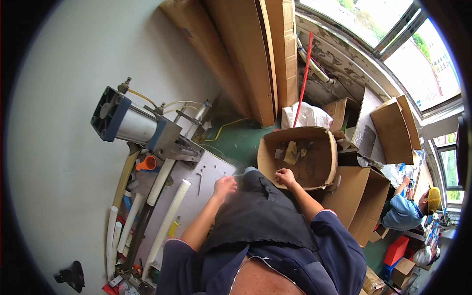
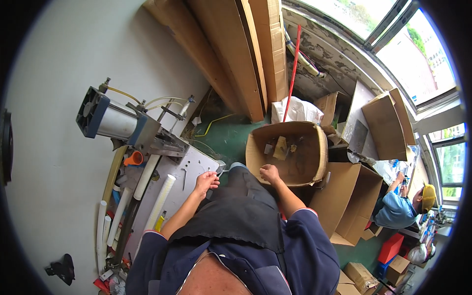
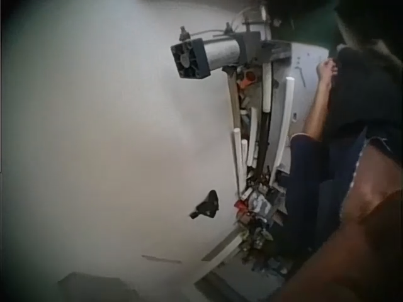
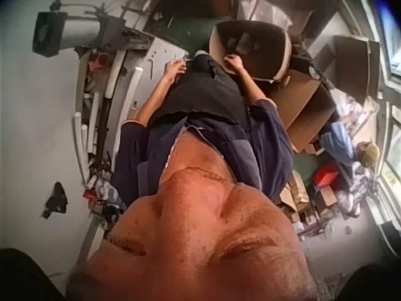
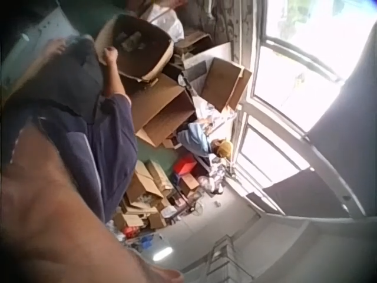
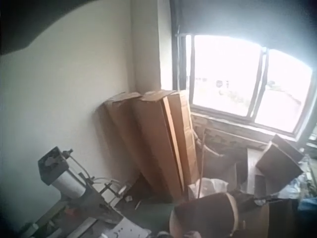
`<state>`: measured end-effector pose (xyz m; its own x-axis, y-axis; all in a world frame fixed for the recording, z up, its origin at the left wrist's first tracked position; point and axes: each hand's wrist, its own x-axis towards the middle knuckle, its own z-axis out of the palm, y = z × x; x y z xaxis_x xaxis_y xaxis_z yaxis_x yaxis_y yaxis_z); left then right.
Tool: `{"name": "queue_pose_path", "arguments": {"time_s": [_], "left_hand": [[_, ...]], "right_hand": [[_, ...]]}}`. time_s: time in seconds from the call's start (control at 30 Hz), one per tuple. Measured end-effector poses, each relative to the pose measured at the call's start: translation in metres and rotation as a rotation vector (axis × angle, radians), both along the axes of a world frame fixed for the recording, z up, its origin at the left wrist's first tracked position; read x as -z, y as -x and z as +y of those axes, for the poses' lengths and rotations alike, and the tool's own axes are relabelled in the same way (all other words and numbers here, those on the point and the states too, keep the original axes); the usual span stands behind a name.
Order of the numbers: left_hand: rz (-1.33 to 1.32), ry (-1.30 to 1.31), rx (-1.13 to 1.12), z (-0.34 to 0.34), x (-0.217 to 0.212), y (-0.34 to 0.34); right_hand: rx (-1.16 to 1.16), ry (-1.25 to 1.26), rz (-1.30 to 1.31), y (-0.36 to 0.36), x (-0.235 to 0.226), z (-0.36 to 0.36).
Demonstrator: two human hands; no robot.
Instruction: Moving boxes, adjusting wiring under a table, and then assembling small metal components using a fixture at a workbench.
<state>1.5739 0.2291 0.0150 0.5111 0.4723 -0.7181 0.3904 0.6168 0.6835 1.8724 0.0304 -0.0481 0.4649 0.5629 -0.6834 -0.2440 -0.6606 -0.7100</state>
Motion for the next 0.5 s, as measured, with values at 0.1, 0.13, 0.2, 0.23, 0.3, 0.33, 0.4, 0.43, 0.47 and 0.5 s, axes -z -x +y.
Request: {"name": "queue_pose_path", "arguments": {"time_s": [0.1, 0.13, 0.2, 0.23, 0.3, 0.33, 0.4, 0.43, 0.47, 0.5], "left_hand": [[-0.030, 0.031, -0.121, 0.000, 0.001, 0.020], [-0.041, 0.017, -0.155, 0.003, 0.004, 0.025], [-0.077, 0.025, -0.207, 0.002, 0.007, 0.023], [-0.072, 0.039, -0.203, 0.003, 0.007, 0.022], [-0.093, 0.018, -0.310, 0.005, 0.005, 0.025], [-0.076, 0.033, -0.338, 0.007, -0.004, 0.022], [-0.091, 0.066, -0.386, 0.005, -0.003, 0.024], [-0.109, 0.095, -0.439, 0.003, -0.002, 0.028], [-0.104, 0.100, -0.441, 0.001, 0.002, 0.027], [-0.100, 0.105, -0.397, 0.000, 0.007, 0.024]], "right_hand": [[-0.348, 0.079, -0.242, 0.004, -0.011, 0.018], [-0.452, 0.082, -0.332, -0.002, -0.015, 0.027], [-0.539, 0.082, -0.468, -0.018, 0.014, 0.017], [-0.612, 0.104, -0.485, -0.031, 0.017, 0.020], [-0.527, 0.268, -0.254, -0.044, -0.005, 0.041], [-0.509, 0.206, -0.263, -0.057, -0.006, 0.046], [-0.485, 0.236, -0.272, -0.076, -0.008, 0.068], [-0.464, 0.268, -0.286, -0.080, -0.014, 0.082], [-0.467, 0.273, -0.282, -0.087, -0.011, 0.087], [-0.388, 0.249, -0.253, -0.094, -0.007, 0.093]]}}
